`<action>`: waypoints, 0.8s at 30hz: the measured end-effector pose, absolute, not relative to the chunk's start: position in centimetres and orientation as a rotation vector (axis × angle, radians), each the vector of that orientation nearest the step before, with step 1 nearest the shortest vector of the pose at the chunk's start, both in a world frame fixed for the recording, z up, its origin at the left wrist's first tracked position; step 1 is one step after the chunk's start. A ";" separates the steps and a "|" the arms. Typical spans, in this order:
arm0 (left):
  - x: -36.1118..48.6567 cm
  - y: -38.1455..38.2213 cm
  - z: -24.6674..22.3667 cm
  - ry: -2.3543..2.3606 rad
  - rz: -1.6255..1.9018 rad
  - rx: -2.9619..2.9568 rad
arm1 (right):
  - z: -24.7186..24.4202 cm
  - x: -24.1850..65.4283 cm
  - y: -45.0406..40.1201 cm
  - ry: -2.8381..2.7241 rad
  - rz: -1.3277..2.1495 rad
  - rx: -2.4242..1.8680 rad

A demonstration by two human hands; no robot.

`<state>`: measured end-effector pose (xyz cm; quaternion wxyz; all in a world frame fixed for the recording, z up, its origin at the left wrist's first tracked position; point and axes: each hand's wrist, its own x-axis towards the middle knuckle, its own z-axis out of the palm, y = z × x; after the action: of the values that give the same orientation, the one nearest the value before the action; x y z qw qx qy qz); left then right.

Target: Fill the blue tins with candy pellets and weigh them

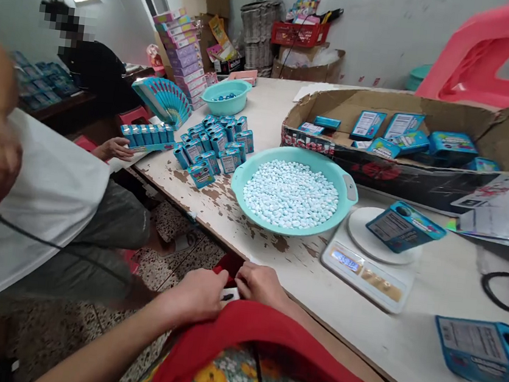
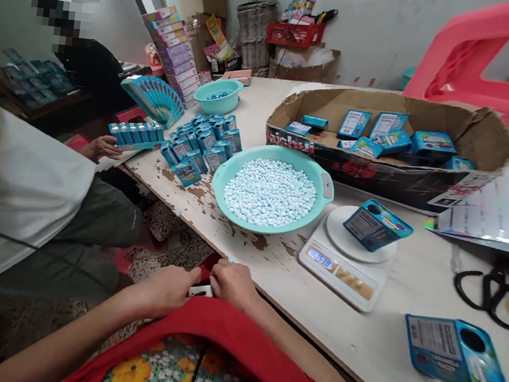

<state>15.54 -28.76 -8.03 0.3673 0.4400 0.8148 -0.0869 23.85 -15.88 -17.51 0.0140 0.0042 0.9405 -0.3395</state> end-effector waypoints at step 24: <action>9.3 -14.2 0.1 2.295 0.231 1.643 | -20.7 24.9 -15.3 2.907 -1.409 0.091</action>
<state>9.34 -14.16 0.09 0.1540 0.5732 0.8008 0.0806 24.87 -15.27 -20.73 -0.0453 0.0281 0.8986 -0.4355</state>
